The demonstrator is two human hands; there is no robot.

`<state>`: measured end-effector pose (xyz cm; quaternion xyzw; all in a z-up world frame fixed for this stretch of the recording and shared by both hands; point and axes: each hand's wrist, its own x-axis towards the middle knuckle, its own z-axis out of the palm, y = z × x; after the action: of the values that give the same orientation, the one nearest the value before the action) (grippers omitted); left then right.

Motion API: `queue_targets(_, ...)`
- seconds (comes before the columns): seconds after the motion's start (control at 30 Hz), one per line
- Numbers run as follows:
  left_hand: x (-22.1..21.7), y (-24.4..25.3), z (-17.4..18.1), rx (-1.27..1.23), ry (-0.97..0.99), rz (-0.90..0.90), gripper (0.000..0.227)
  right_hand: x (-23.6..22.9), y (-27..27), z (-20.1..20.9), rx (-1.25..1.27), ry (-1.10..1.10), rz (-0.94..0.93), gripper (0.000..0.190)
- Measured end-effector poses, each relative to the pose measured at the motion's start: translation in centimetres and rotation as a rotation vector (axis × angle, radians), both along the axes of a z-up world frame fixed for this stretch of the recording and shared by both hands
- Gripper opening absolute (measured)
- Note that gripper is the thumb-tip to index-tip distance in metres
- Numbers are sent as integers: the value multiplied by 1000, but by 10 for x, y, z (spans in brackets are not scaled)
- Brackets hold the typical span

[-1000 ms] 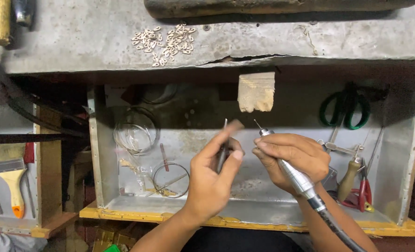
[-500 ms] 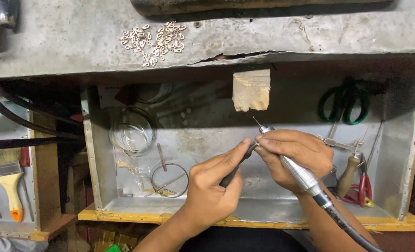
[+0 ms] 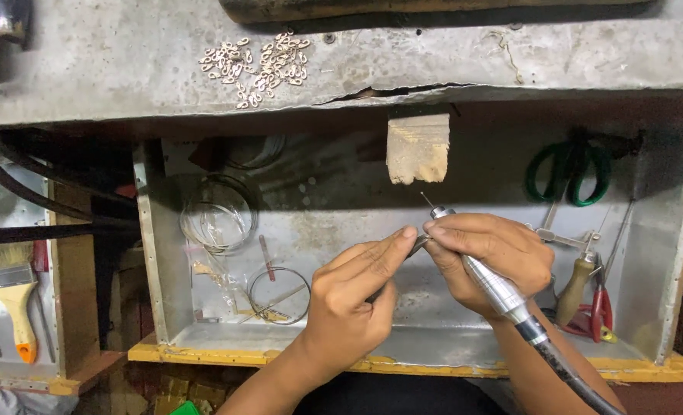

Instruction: Using a handheld rotary tool to sand and polish small metal jewelry components on a workbench.

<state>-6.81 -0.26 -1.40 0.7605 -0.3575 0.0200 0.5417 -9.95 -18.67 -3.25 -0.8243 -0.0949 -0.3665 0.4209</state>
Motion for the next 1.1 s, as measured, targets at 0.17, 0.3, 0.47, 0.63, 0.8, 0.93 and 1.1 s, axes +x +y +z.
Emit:
queue_targets(0.17, 3, 1, 4, 41, -28, -13, 59, 0, -2, -1, -15, 7, 5, 9)
queue_targets(0.3, 4, 2, 2, 79, -36, -34, 64, 4, -2, 3, -50, -15, 15, 11)
queue_targets(0.47, 24, 6, 4, 88, -56, 14, 53, -3, -21, -15, -126, -126, -134, 10)
queue_targets(0.63, 54, 7, 21, 111, -88, 19, 41, 1, -17, -11, 7, -197, -305, 38)
queue_targets(0.8, 63, 5, 18, 172, -117, 27, 42, 16, -15, 14, -47, -162, 32, 36)
queue_targets(0.93, 66, 6, 16, 211, -122, 11, 41, 17, -14, 19, 42, 75, 141, 43)
queue_targets(1.1, 66, 4, 4, 227, -258, 64, 42, 16, -22, 3, -1, 21, 236, 55)
